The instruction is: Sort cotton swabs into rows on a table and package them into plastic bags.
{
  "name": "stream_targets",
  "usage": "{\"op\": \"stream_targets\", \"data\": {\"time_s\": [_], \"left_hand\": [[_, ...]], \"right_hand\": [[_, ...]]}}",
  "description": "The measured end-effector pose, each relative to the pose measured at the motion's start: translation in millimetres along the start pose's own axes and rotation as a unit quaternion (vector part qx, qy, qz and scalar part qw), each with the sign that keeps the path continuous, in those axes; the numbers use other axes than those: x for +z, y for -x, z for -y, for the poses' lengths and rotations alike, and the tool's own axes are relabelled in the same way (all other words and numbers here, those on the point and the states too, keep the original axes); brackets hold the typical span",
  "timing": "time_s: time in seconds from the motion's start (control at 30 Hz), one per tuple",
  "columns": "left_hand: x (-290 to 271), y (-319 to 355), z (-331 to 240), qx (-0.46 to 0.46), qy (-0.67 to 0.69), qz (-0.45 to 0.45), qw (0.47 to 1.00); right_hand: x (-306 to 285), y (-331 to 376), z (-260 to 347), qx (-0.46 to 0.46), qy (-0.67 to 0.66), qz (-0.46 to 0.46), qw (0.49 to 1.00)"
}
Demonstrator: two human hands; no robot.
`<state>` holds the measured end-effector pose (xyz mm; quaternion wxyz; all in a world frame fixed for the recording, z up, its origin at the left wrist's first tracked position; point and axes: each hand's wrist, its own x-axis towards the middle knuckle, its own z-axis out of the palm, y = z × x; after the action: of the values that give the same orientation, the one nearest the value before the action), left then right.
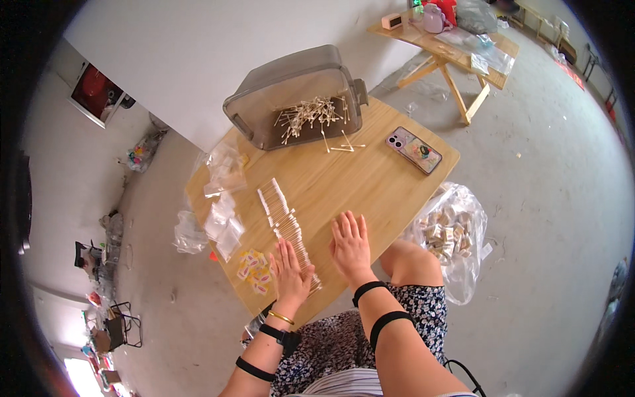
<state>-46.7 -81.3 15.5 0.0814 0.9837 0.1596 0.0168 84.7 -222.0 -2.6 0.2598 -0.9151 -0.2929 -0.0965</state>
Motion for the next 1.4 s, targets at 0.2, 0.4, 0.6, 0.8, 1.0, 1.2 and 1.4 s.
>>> {"op": "stream_targets", "data": {"time_s": [0.2, 0.4, 0.6, 0.8, 1.0, 1.2, 1.4], "left_hand": [[7.5, 14.9, 0.3, 0.020, 0.000, 0.014, 1.000], [6.3, 25.0, -7.3, 0.034, 0.019, 0.013, 0.999], [-4.9, -6.0, -6.0, 0.011, 0.015, -0.009, 1.000], [10.1, -18.6, 1.0, -0.011, -0.010, -0.026, 1.000], [12.6, -35.3, 3.6, -0.035, -0.003, -0.050, 0.998], [10.5, -56.7, 10.0, -0.056, -0.002, -0.049, 0.997], [15.8, -62.4, 17.7, -0.060, -0.002, -0.042, 0.997]], "right_hand": [[-2.9, -0.5, 6.1, -0.001, -0.007, 0.006, 1.000], [-1.3, -0.4, 5.9, 0.004, -0.017, -0.009, 1.000], [0.6, 0.0, 1.9, 0.005, 0.006, 0.000, 1.000], [1.6, 1.4, 2.9, -0.006, 0.003, 0.002, 1.000], [-1.3, -2.9, 2.5, -0.001, -0.003, -0.002, 1.000], [-2.9, -2.5, 2.7, 0.000, -0.011, 0.005, 1.000], [-5.2, -2.7, 4.1, 0.006, -0.005, 0.006, 1.000]]}}
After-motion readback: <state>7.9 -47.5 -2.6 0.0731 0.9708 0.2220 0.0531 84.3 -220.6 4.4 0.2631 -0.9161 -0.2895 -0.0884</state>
